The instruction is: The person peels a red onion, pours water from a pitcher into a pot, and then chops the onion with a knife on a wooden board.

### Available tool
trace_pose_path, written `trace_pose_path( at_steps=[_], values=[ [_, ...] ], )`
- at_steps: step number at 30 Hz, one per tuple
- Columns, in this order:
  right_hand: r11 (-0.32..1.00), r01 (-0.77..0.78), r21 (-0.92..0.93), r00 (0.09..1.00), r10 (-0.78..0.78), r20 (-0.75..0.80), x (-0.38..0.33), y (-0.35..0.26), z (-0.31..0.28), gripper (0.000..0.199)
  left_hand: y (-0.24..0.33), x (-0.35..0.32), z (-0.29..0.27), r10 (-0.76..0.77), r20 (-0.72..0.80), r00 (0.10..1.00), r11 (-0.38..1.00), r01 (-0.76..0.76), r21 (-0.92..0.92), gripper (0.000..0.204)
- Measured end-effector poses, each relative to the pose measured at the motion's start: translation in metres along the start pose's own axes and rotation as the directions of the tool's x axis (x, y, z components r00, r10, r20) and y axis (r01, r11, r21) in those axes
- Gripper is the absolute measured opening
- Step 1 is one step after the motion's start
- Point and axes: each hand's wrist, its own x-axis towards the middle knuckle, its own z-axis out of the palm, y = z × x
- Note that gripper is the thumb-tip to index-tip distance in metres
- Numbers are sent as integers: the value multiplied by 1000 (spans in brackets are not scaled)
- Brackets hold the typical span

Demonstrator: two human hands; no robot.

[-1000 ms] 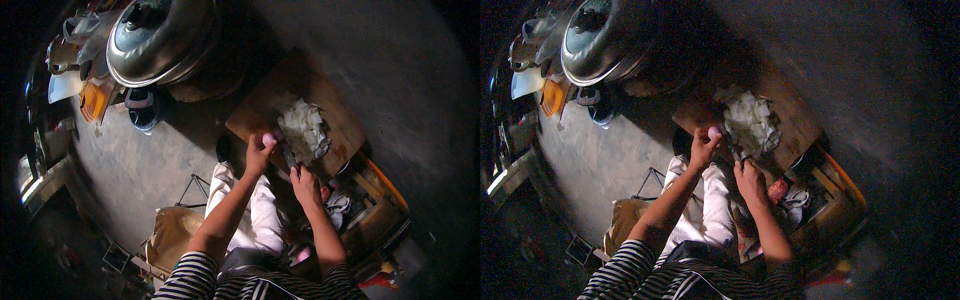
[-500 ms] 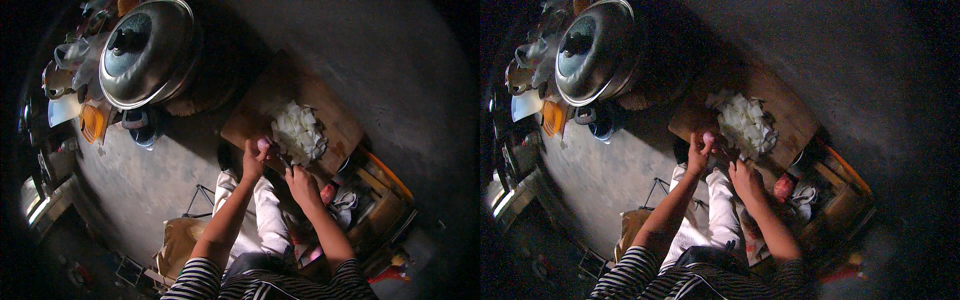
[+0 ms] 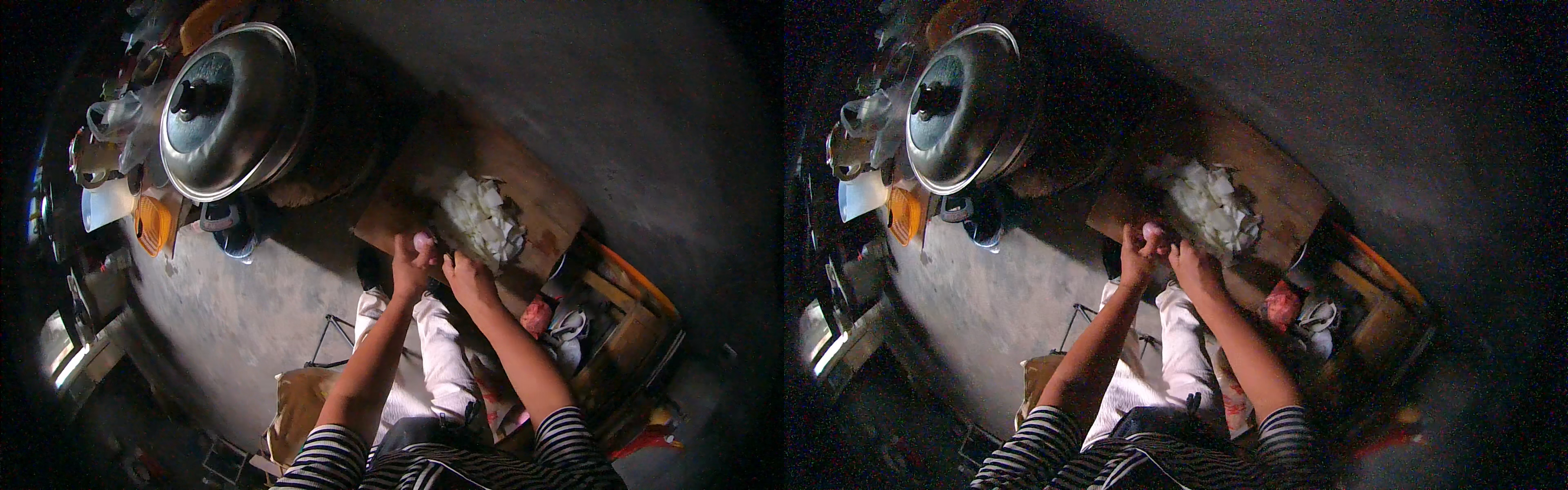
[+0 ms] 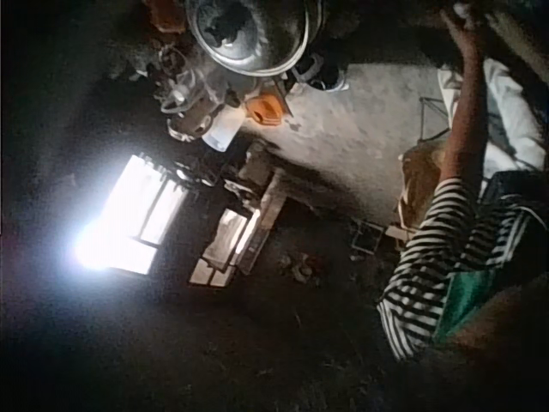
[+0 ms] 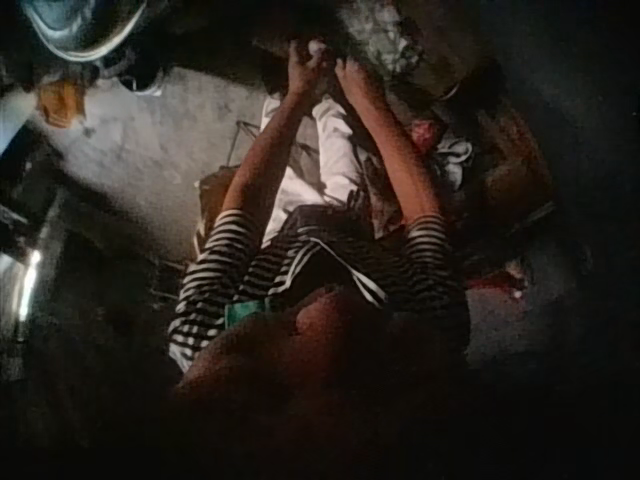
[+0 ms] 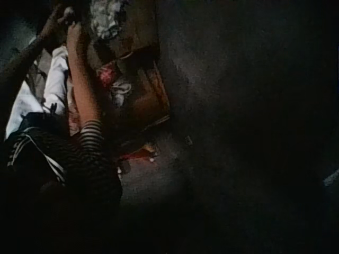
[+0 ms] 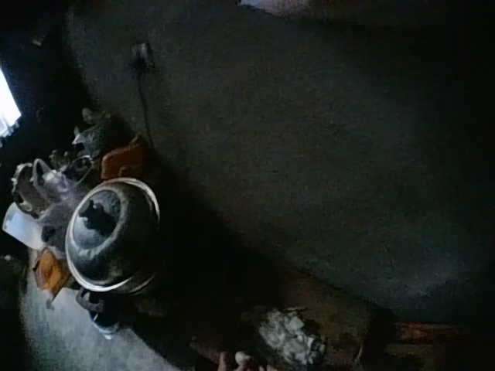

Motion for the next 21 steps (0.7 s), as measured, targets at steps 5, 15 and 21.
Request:
trace_pose_path(
  at_steps=[5, 15, 21],
  values=[
    [995, 77, -59, 990, -83, -110, 9, 9, 28, 30, -12, 4, -8, -43, 15, 999, 999, 44, -31, 27],
    [964, 249, 89, 959, -233, -160, -18, 23, 41, 26, -4, -8, -53, -414, 89, 906, 707, 382, -596, 23],
    [939, 224, 259, 918, -114, -380, -63, 38, 14, 21, -3, 0, -49, -281, -31, 959, 955, 283, 85, 21]
  ],
)
